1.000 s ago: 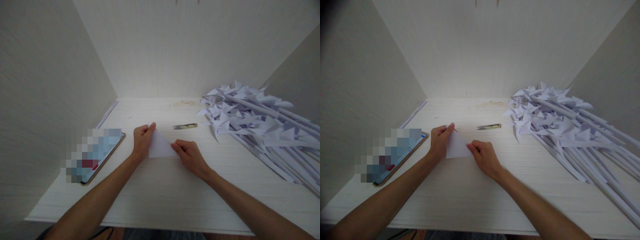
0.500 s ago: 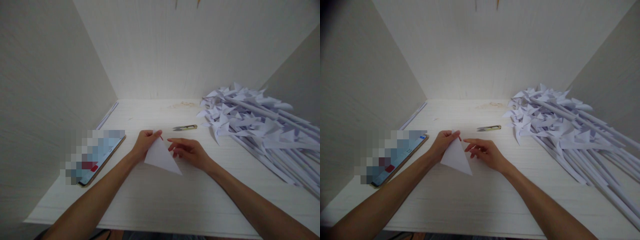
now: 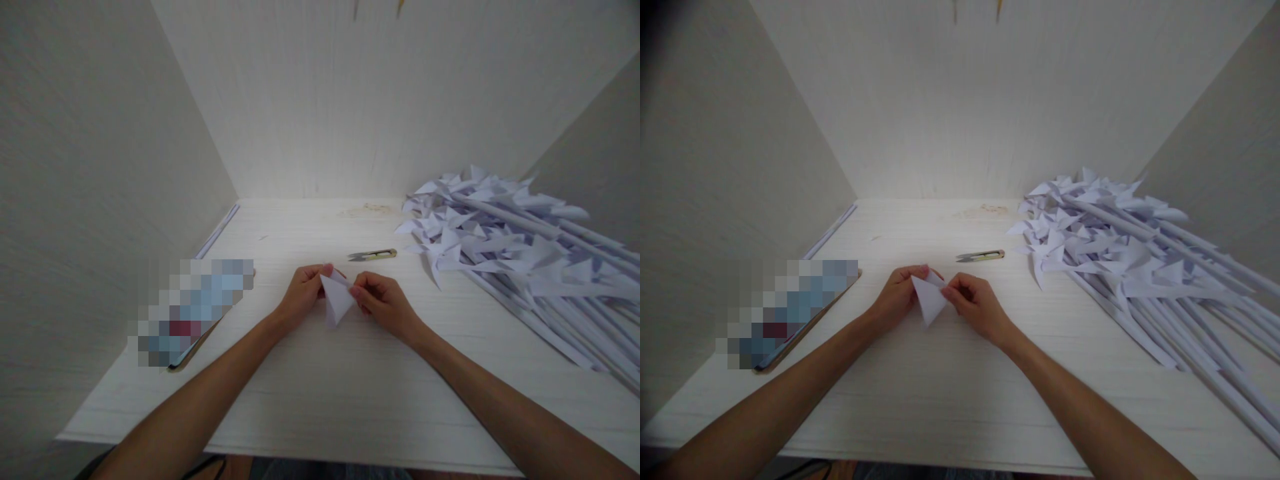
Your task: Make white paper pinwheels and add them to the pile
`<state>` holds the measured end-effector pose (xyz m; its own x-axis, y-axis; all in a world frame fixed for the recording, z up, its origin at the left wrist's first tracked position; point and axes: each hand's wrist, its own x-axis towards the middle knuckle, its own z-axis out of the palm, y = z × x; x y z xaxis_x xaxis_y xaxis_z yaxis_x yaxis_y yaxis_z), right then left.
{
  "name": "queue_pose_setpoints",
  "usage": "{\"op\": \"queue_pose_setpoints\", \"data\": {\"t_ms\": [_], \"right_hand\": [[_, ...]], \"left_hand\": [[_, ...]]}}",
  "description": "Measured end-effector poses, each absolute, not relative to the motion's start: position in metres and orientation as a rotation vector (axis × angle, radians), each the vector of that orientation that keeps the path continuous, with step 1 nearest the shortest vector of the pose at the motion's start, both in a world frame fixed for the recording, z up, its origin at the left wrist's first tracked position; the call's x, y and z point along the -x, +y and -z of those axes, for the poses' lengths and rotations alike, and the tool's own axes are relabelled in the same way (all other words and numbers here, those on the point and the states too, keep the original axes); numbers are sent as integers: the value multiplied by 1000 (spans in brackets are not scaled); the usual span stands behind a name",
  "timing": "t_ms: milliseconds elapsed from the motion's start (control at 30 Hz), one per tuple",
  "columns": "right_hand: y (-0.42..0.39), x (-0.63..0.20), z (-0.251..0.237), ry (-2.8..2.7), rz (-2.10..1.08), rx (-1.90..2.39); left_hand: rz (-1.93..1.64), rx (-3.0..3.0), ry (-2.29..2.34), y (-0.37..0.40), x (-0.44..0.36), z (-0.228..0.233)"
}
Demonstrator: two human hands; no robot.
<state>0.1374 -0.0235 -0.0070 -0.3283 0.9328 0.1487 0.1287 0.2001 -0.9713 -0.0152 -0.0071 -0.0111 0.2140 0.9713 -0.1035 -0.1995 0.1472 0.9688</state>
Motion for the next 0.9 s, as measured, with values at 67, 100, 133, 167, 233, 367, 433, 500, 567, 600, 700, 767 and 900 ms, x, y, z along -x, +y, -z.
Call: {"op": "queue_pose_setpoints", "data": {"t_ms": [67, 100, 133, 167, 233, 367, 433, 500, 567, 600, 700, 767, 900], "right_hand": [[-23, -137, 7, -1625, -1126, 1084], [-23, -137, 8, -1618, -1081, 1115], [-23, -137, 8, -1608, -1043, 1143], [-23, -137, 9, -1595, -1015, 1166], [-22, -137, 10, -1570, -982, 1198], [-21, -137, 11, -1549, -951, 1235], [-20, -137, 11, -1545, -945, 1248], [-20, -137, 12, -1545, -939, 1255], [-20, -137, 12, -1548, -933, 1260], [-20, -137, 12, -1551, -930, 1262], [-21, -138, 13, -1567, -921, 1260], [-21, -138, 13, -1583, -918, 1254], [-21, -137, 13, -1600, -930, 1247]], "left_hand": [[-1077, -1053, 936, -8, 14, 12], [-1075, -1053, 925, -8, 13, 12], [-1073, -1048, 914, -9, 13, 12], [-1069, -1042, 903, -9, 12, 12], [-1059, -1027, 887, -10, 11, 11], [-1041, -985, 857, -10, 11, 10], [-1036, -984, 838, -10, 12, 10], [-1043, -1019, 845, -10, 11, 10], [-1053, -1079, 885, -11, 10, 10], [-1054, -1111, 906, -12, 10, 10], [-1056, -1170, 947, -13, 9, 9], [-1064, -1175, 958, -14, 9, 8], [-1075, -1171, 973, -14, 9, 8]]}}
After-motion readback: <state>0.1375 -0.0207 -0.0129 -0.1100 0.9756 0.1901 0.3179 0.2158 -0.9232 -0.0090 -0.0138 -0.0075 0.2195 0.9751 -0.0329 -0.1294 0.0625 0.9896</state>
